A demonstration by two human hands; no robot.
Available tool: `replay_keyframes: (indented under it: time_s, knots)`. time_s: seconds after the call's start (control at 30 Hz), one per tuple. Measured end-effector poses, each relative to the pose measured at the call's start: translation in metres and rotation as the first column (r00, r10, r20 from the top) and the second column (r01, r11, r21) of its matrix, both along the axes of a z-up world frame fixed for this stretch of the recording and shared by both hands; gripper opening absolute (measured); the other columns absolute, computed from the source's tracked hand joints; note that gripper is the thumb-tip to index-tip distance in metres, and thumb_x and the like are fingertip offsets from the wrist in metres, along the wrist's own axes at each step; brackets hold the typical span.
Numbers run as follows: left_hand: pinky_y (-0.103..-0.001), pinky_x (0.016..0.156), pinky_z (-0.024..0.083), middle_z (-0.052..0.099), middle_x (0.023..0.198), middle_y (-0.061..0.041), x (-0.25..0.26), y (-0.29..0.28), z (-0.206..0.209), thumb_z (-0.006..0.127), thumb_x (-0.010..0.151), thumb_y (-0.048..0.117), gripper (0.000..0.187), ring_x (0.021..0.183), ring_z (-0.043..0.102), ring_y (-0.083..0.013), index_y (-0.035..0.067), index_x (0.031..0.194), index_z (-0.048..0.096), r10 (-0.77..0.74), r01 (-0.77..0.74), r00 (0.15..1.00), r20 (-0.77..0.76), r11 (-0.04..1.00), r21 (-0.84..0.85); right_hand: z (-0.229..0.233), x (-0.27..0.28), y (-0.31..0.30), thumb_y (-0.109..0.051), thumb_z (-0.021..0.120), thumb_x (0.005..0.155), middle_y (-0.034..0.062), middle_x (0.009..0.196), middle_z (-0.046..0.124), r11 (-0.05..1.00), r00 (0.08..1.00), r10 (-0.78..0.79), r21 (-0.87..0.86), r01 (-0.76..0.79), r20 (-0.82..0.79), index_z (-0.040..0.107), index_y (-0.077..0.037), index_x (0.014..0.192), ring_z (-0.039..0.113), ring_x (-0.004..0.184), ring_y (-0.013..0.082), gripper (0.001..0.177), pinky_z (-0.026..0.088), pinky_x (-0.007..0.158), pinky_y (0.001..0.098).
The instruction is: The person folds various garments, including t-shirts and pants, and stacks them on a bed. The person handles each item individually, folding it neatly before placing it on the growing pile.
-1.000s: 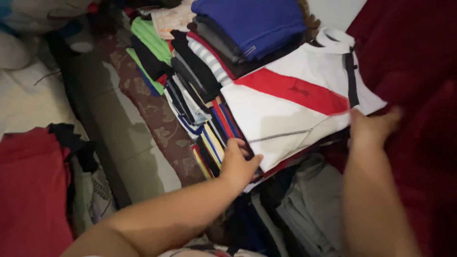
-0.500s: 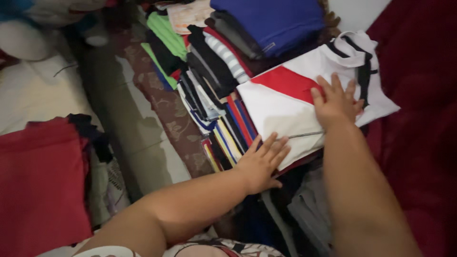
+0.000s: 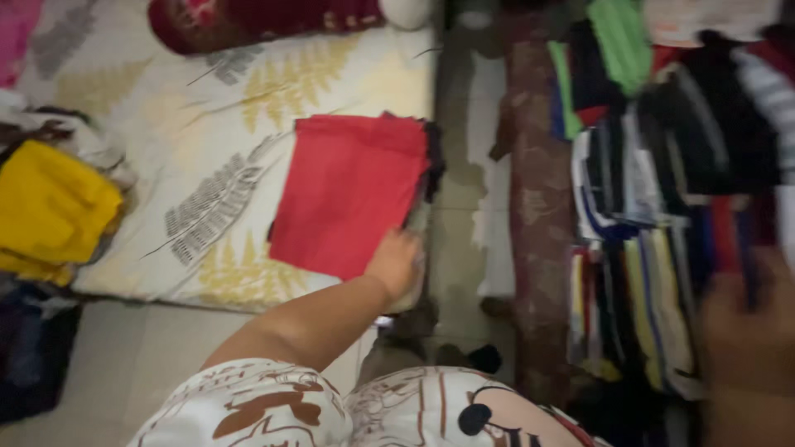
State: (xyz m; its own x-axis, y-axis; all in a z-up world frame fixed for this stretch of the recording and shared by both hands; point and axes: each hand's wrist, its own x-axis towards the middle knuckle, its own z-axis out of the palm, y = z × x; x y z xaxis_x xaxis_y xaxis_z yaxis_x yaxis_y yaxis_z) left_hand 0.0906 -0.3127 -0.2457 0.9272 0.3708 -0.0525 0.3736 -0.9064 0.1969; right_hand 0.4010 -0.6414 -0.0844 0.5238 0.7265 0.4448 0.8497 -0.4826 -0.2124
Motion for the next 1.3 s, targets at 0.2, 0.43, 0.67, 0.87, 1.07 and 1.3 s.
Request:
replay_keyframes:
  time_s: [0.2, 0.43, 0.67, 0.87, 1.07, 1.3]
  knots:
    - [-0.051, 0.105, 0.043, 0.058, 0.134, -0.016, -0.100, 0.079, -0.006, 0.077, 0.082, 0.028, 0.050, 0.126, 0.048, -0.0403, 0.009, 0.125, 0.062, 0.521, -0.530, 0.842, 0.137, 0.847, 0.034, -0.035, -0.127, 0.101, -0.006, 0.072, 0.082, 0.0161, 0.116, 0.069, 0.941, 0.902, 0.326, 0.185, -0.282, -0.283, 0.071, -0.005, 0.102, 0.060, 0.120, 0.0434, 0.021, 0.044, 0.111, 0.0506]
    - [-0.059, 0.124, 0.011, 0.009, 0.169, -0.002, -0.144, 0.096, 0.016, 0.078, 0.078, 0.038, 0.093, 0.156, 0.005, -0.0339, 0.035, 0.157, 0.030, -0.035, 0.018, 0.899, -0.436, 0.999, -0.043, -0.055, -0.186, 0.149, -0.008, 0.073, 0.085, 0.0111, 0.106, 0.072, 0.943, 0.693, 0.290, 0.075, -0.323, -0.660, 0.073, -0.006, 0.104, 0.068, 0.101, 0.0310, 0.019, 0.055, 0.083, 0.0377]
    - [-0.068, 0.119, 0.003, 0.004, 0.171, 0.001, -0.134, 0.117, 0.001, 0.059, 0.094, 0.030, 0.077, 0.156, -0.002, -0.0358, 0.040, 0.161, 0.023, -0.022, 0.040, 0.917, -0.399, 0.998, 0.038, -0.051, -0.208, 0.168, -0.012, 0.071, 0.089, 0.0112, 0.106, 0.073, 0.964, 0.670, 0.107, -0.089, -0.251, -0.734, 0.075, -0.008, 0.110, 0.071, 0.093, 0.0268, 0.021, 0.055, 0.076, 0.0347]
    - [-0.071, 0.123, 0.007, 0.020, 0.169, 0.000, -0.144, 0.134, -0.001, 0.059, 0.098, 0.038, 0.071, 0.159, 0.006, -0.0367, 0.024, 0.161, 0.030, -0.140, 0.152, 0.885, -0.444, 0.988, -0.010, -0.062, -0.221, 0.172, -0.015, 0.071, 0.089, 0.0089, 0.106, 0.074, 0.982, 0.625, 0.013, -0.109, -0.157, -0.781, 0.075, -0.009, 0.110, 0.072, 0.093, 0.0230, 0.022, 0.055, 0.074, 0.0334]
    - [-0.078, 0.112, 0.014, 0.023, 0.169, -0.004, -0.141, 0.136, -0.001, 0.053, 0.095, 0.022, 0.062, 0.154, 0.013, -0.0419, 0.025, 0.155, 0.038, -0.152, 0.210, 0.928, -0.340, 0.968, 0.140, -0.073, -0.235, 0.172, -0.017, 0.072, 0.089, 0.0086, 0.105, 0.076, 0.990, 0.578, -0.055, -0.119, -0.072, -0.814, 0.077, -0.010, 0.110, 0.073, 0.091, 0.0211, 0.023, 0.056, 0.079, 0.0335]
    - [-0.076, 0.109, 0.025, 0.038, 0.159, -0.004, -0.109, 0.141, 0.038, 0.054, 0.097, 0.033, 0.049, 0.147, 0.026, -0.0458, 0.033, 0.145, 0.048, -0.111, 0.039, 0.900, -0.422, 0.984, -0.175, -0.087, -0.244, 0.169, -0.018, 0.074, 0.087, 0.0075, 0.104, 0.078, 0.979, 0.606, -0.119, -0.195, -0.062, -0.786, 0.078, -0.011, 0.108, 0.074, 0.086, 0.0220, 0.023, 0.058, 0.079, 0.0335]
